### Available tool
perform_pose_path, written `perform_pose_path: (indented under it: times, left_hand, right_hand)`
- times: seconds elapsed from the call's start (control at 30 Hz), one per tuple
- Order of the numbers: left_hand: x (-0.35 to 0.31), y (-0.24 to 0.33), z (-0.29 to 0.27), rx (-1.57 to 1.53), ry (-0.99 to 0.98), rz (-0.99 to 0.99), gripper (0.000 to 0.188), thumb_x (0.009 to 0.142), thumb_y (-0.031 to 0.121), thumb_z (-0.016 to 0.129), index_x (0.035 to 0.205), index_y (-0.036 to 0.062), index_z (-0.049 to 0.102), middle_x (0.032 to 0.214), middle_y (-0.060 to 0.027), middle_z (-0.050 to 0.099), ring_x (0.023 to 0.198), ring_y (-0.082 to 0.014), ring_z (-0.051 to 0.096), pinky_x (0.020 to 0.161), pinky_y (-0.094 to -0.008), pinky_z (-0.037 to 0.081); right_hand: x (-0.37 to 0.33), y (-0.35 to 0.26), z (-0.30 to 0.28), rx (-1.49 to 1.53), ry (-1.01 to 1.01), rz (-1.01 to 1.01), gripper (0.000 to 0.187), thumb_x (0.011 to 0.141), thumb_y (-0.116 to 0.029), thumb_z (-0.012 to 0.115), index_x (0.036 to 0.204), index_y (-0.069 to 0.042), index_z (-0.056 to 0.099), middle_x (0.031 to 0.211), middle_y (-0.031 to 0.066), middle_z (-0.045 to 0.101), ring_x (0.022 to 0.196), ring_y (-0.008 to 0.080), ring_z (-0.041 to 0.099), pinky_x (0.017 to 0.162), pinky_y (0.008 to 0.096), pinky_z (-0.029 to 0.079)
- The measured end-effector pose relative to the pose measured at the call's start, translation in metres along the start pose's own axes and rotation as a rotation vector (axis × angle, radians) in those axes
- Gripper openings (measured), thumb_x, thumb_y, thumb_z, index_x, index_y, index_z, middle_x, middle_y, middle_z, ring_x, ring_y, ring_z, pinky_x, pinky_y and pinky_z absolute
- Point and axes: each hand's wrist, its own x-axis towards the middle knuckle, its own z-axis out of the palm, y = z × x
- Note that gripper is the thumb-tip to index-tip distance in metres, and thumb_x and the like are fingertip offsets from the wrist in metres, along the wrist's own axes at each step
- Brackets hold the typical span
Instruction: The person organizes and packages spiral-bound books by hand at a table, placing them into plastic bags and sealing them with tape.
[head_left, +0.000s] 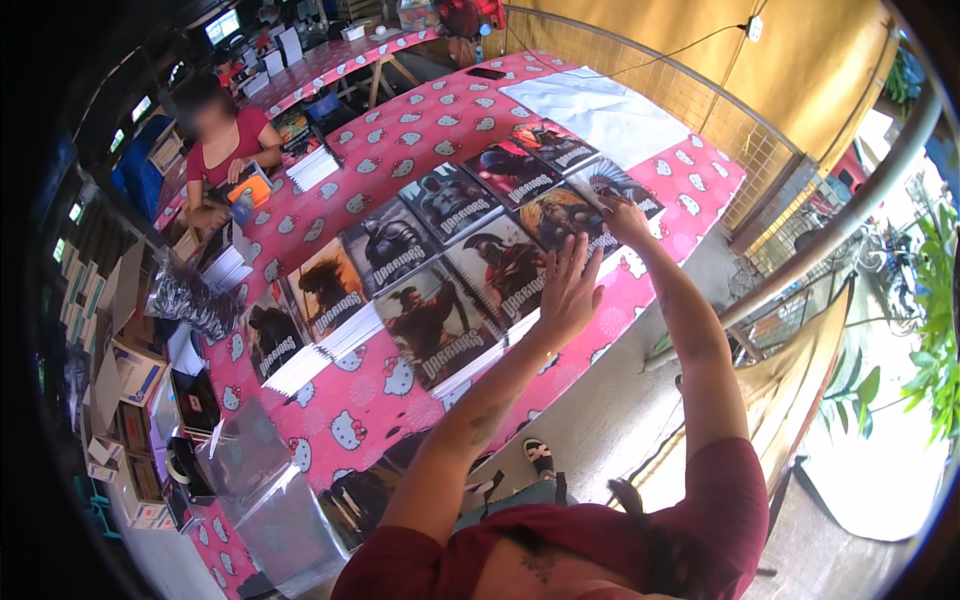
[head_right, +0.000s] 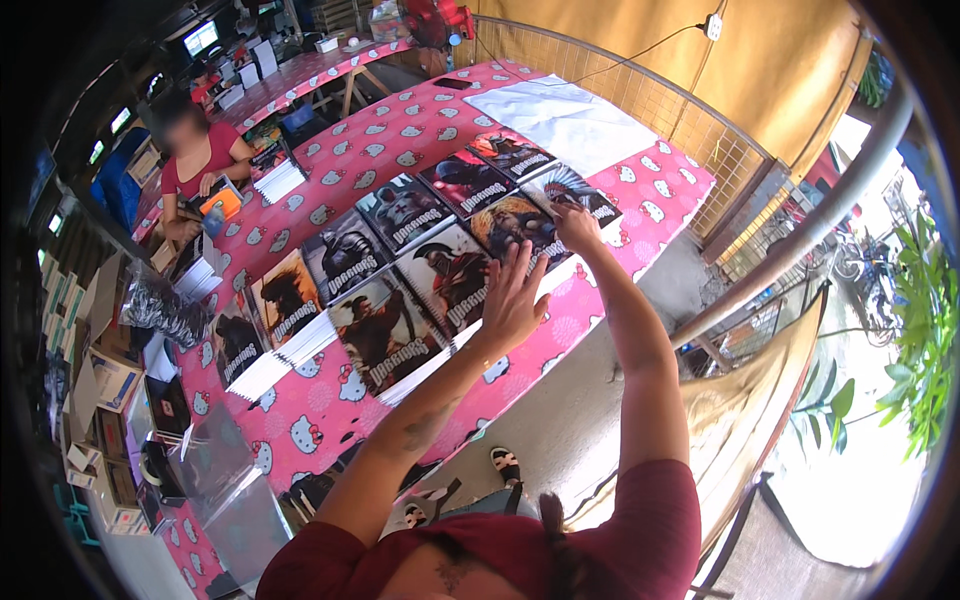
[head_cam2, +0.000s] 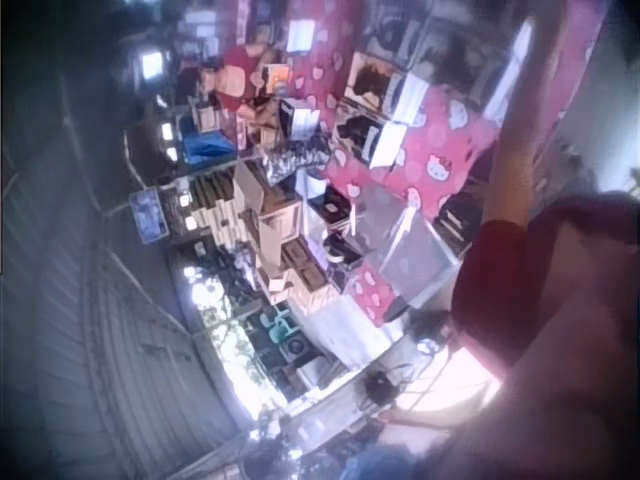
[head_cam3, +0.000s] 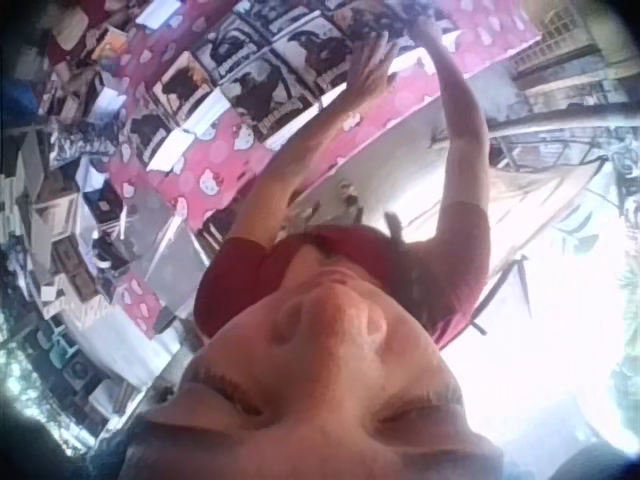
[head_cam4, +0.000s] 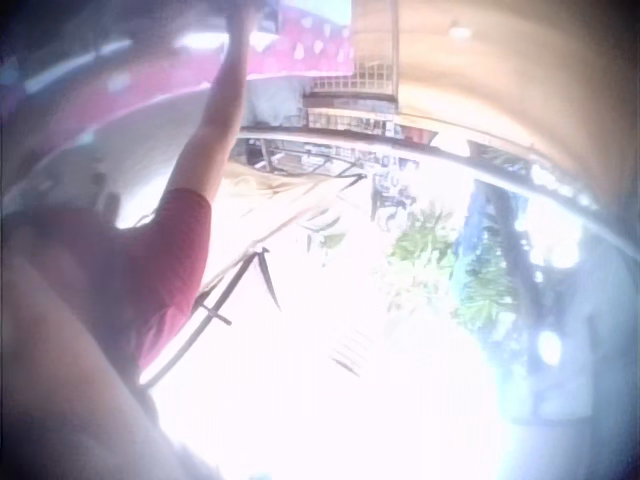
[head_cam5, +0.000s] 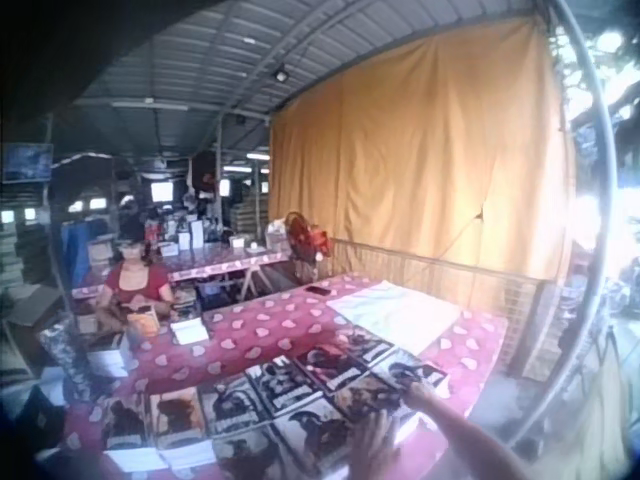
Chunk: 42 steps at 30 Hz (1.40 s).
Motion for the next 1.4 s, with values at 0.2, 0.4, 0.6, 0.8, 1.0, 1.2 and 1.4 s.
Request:
perform_pose_path:
  times: [0.2, 0.4, 0.6, 0.8, 1.0, 1.2, 1.4]
  left_hand:
    - [0.029, -0.016, 0.033, 0.074, -0.030, 0.075, 0.028, 0.087, 0.007, 0.063, 0.113, -0.0022, 0.064, 0.103, -0.0198, 0.068, 0.093, -0.0312, 0.068, 0.078, -0.0376, 0.055]
    - [-0.017, -0.033, -0.139, -0.842, 0.393, -0.578, 0.018, 0.094, 0.013, 0.065, 0.110, 0.0036, 0.066, 0.093, -0.0060, 0.070, 0.082, -0.0101, 0.065, 0.068, -0.0249, 0.050]
    - [-0.252, -0.004, -0.282, -0.897, 0.380, -1.202, 0.026, 0.086, 0.006, 0.071, 0.111, 0.0006, 0.068, 0.098, -0.0052, 0.072, 0.090, -0.0141, 0.067, 0.083, -0.0293, 0.050]
    - [-0.329, 0.011, -0.381, -0.072, 0.422, -1.206, 0.017, 0.092, 0.011, 0.067, 0.104, -0.0008, 0.069, 0.080, -0.0049, 0.068, 0.071, -0.0097, 0.057, 0.066, -0.0273, 0.047]
    - [-0.364, -0.030, -0.388, 0.371, 0.560, -0.861, 0.025, 0.092, 0.003, 0.062, 0.117, 0.0024, 0.066, 0.096, -0.0154, 0.070, 0.075, -0.0197, 0.064, 0.066, -0.0327, 0.050]
    - [-0.431, -0.055, -0.255, 0.402, 0.009, -0.657, 0.072, 0.074, 0.011, 0.073, 0.142, 0.0179, 0.051, 0.150, -0.0148, 0.040, 0.139, -0.0375, 0.039, 0.107, -0.0543, 0.038]
    - [-0.444, -0.070, -0.224, 0.328, -0.229, -0.601, 0.084, 0.080, 0.046, 0.074, 0.151, 0.0186, 0.038, 0.158, -0.0178, 0.027, 0.146, -0.0398, 0.025, 0.112, -0.0635, 0.024]
  right_hand:
    - [0.028, -0.006, -0.022, -0.145, -0.264, -0.042, 0.052, 0.083, -0.038, 0.071, 0.128, -0.015, 0.060, 0.114, 0.0209, 0.067, 0.102, 0.0370, 0.066, 0.086, 0.0492, 0.054]
    - [0.021, 0.063, -0.019, -0.485, -0.295, -0.284, 0.023, 0.090, -0.018, 0.056, 0.104, -0.001, 0.062, 0.089, 0.0161, 0.069, 0.081, 0.0361, 0.069, 0.066, 0.0466, 0.056]
    - [-0.035, -0.078, -0.134, 0.834, 0.157, -0.031, 0.052, 0.084, 0.007, 0.049, 0.135, -0.003, 0.053, 0.099, 0.0058, 0.069, 0.081, 0.0113, 0.064, 0.072, 0.0267, 0.051]
    - [-0.118, -0.266, -0.071, 1.451, -0.419, -0.111, 0.027, 0.084, 0.007, 0.058, 0.109, -0.001, 0.062, 0.099, 0.0048, 0.063, 0.086, 0.0090, 0.060, 0.077, 0.0244, 0.048]
    - [-0.204, -0.446, 0.023, 1.091, -0.223, -0.903, 0.038, 0.068, 0.006, 0.070, 0.102, -0.011, 0.073, 0.105, 0.0082, 0.056, 0.101, 0.0280, 0.058, 0.089, 0.0388, 0.049]
    - [-0.257, -0.437, 0.142, 0.744, -0.158, -0.709, 0.041, 0.073, 0.002, 0.066, 0.111, -0.012, 0.071, 0.124, 0.0124, 0.060, 0.113, 0.0341, 0.057, 0.098, 0.0442, 0.047]
    - [-0.275, -0.443, 0.137, 0.602, -0.308, -0.486, 0.048, 0.079, -0.005, 0.064, 0.127, -0.005, 0.062, 0.135, 0.0202, 0.057, 0.114, 0.0403, 0.058, 0.100, 0.0454, 0.047]
